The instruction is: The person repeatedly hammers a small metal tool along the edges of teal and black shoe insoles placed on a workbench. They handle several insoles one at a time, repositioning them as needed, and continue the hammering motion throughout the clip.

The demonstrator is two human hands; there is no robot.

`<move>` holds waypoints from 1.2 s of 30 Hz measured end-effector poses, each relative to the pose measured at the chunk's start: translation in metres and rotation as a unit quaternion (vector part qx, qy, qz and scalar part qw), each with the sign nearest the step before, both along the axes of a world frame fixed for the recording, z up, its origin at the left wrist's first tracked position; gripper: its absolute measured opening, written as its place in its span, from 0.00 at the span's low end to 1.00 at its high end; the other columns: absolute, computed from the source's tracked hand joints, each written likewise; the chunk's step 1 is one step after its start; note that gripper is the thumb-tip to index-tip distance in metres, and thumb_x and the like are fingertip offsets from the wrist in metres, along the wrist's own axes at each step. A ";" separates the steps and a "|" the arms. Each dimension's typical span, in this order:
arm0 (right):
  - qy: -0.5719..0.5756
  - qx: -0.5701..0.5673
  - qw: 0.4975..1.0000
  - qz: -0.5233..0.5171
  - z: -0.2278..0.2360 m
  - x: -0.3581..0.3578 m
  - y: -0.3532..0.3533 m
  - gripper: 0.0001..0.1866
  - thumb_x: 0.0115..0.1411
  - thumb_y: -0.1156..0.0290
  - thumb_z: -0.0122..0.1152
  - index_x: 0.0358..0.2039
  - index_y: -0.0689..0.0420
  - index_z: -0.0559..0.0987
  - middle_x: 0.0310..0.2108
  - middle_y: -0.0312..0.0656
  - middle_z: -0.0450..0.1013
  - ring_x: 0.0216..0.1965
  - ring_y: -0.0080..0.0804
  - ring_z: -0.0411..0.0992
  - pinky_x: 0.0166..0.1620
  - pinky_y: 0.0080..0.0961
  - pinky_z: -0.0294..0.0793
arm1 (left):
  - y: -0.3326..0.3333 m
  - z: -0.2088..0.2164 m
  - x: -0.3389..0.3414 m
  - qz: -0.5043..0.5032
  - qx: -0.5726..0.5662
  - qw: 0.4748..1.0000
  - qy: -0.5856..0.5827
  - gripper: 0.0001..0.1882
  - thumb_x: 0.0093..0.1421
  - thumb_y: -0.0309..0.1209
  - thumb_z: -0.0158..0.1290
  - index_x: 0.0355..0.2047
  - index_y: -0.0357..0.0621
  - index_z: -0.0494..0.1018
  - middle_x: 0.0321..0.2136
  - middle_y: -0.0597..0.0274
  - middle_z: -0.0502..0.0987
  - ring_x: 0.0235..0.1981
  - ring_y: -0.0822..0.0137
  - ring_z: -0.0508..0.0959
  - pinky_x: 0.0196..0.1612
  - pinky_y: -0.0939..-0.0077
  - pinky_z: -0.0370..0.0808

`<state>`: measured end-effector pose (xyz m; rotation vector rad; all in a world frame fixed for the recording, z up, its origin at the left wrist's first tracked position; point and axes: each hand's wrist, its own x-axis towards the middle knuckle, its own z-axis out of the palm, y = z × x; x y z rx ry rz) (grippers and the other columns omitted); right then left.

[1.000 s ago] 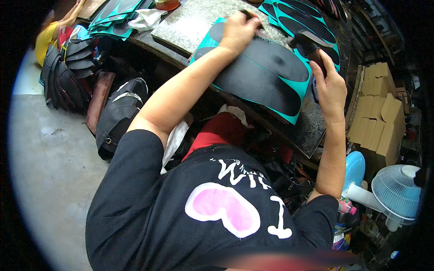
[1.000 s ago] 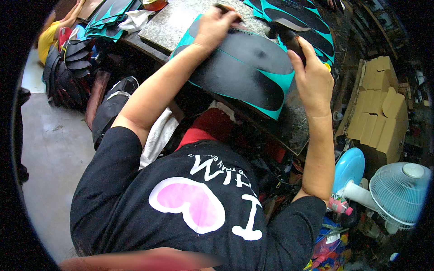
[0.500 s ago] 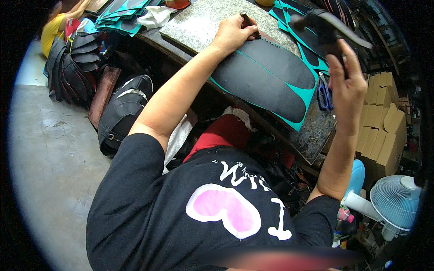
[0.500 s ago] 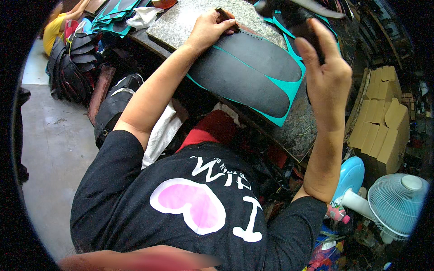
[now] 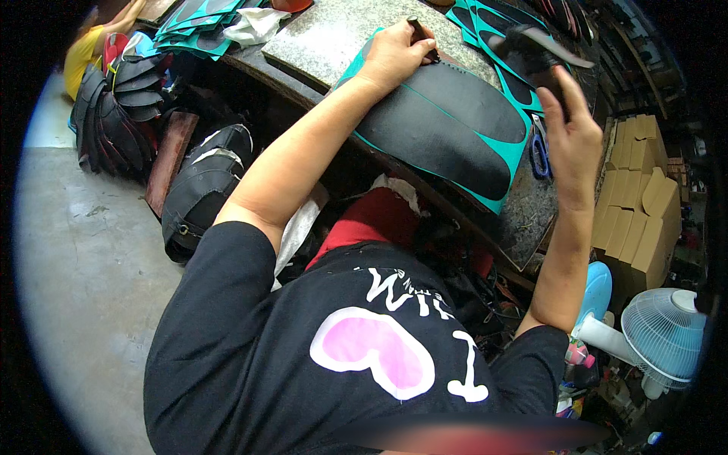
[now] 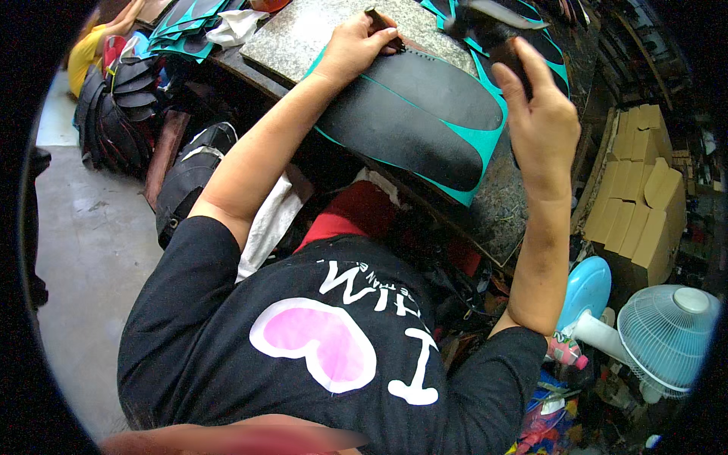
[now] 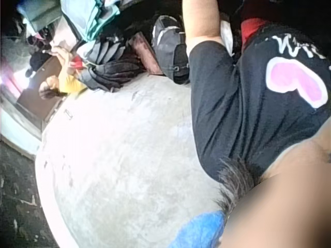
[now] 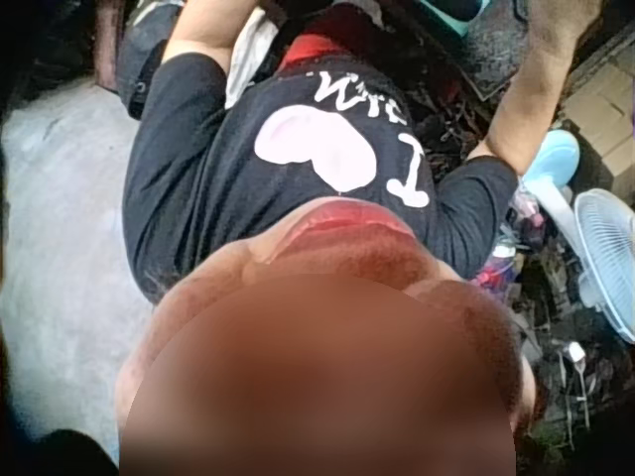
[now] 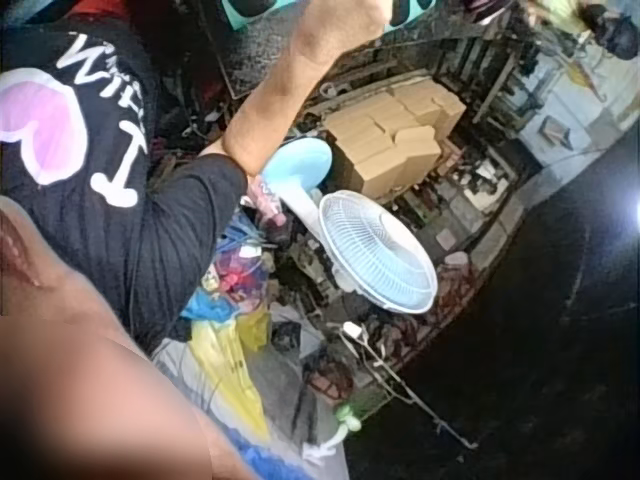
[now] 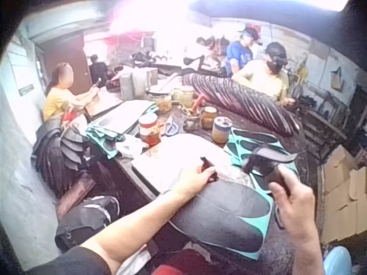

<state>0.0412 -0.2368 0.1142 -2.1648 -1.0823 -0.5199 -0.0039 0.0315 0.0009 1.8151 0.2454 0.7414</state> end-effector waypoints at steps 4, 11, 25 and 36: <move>0.014 0.130 0.988 0.079 0.016 -0.016 0.009 0.20 0.62 0.63 0.63 0.54 0.53 0.76 0.39 0.46 0.80 0.36 0.30 0.80 0.39 0.26 0.78 | -0.008 0.008 -0.001 0.014 0.226 0.974 -0.021 0.10 0.58 0.33 0.58 0.37 0.39 0.76 0.30 0.50 0.81 0.32 0.56 0.83 0.37 0.67 0.78; -0.011 -0.039 0.998 -0.053 -0.023 -0.008 0.012 0.21 0.63 0.52 0.57 0.52 0.48 0.76 0.39 0.48 0.79 0.41 0.46 0.78 0.40 0.34 0.77 | -0.019 0.004 0.002 0.078 0.250 0.965 -0.035 0.10 0.60 0.29 0.55 0.40 0.40 0.73 0.32 0.50 0.81 0.31 0.56 0.82 0.36 0.66 0.79; 0.106 -0.040 0.992 -0.048 -0.023 -0.011 0.010 0.22 0.63 0.51 0.57 0.54 0.49 0.75 0.37 0.51 0.78 0.38 0.48 0.79 0.38 0.35 0.77 | -0.033 0.008 0.008 0.021 0.318 0.945 -0.070 0.05 0.57 0.28 0.55 0.33 0.39 0.76 0.27 0.44 0.79 0.30 0.51 0.81 0.35 0.65 0.78; -0.040 0.115 0.991 0.059 0.016 -0.022 0.004 0.21 0.61 0.64 0.63 0.53 0.57 0.75 0.40 0.47 0.80 0.39 0.32 0.80 0.40 0.28 0.79 | -0.029 0.004 0.011 -0.006 0.225 0.974 -0.034 0.11 0.58 0.31 0.59 0.40 0.41 0.74 0.30 0.53 0.81 0.32 0.60 0.83 0.38 0.69 0.78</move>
